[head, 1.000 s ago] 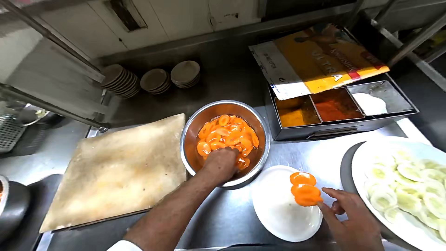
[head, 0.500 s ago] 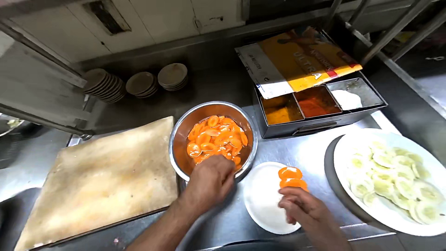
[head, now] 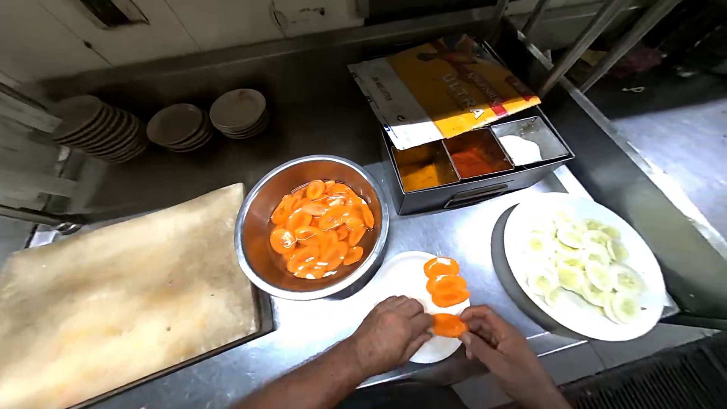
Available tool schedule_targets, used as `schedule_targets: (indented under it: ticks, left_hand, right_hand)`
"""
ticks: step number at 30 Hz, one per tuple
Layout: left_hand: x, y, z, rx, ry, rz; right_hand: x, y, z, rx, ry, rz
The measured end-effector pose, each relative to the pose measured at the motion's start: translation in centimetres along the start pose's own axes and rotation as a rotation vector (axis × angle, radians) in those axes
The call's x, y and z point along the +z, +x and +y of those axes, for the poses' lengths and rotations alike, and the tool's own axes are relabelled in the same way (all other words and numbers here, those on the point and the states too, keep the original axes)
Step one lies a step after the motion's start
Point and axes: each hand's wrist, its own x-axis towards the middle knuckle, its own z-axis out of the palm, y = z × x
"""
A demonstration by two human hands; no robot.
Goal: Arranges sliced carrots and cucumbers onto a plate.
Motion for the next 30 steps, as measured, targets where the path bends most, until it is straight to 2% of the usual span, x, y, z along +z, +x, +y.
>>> schedule_targets:
  ticks: [3,8,17,20,23,25,26,28,30]
  left_hand:
    - [0.3,0.8,0.0,-0.087,0.021,-0.031]
    - [0.6,2.1,0.1,-0.116,0.086,-0.023]
    - [0.5,2.8,0.3,-0.135,0.056,-0.066]
    - [-1.5,2.0,1.2,-0.118,-0.003,-0.036]
    - [-6.9,0.3,2.2,-0.103,-0.047,0.196]
    - [-11.2,-1.3,0.5,-0.257,0.030,0.284]
    - [-13.5,-1.9,-0.8,-0.392,0.106,0.225]
    - [-16.8,-2.7,-3.6,-0.709,0.246,-0.051]
    - [-17.4,-3.1,-6.1,-0.914,0.331,-0.287]
  right_hand:
    - [-0.9,1.0,0.7,-0.012,-0.214,-0.010]
    - [-0.8,1.6,0.4,-0.067,-0.462,0.057]
    - [-0.3,1.3,0.6,-0.172,-0.592,0.143]
    - [-0.7,1.0,-0.6,-0.188,-0.568,0.090]
    - [-1.6,0.6,-1.2,-0.186,-0.554,0.100]
    - [-1.9,0.5,-1.3,-0.193,-0.547,0.116]
    - [-2.0,0.5,-1.3,-0.200,-0.549,0.116]
    - [-1.9,0.7,-1.4,-0.223,-0.544,0.117]
    - [-1.6,0.9,-1.6,-0.244,-0.531,0.108]
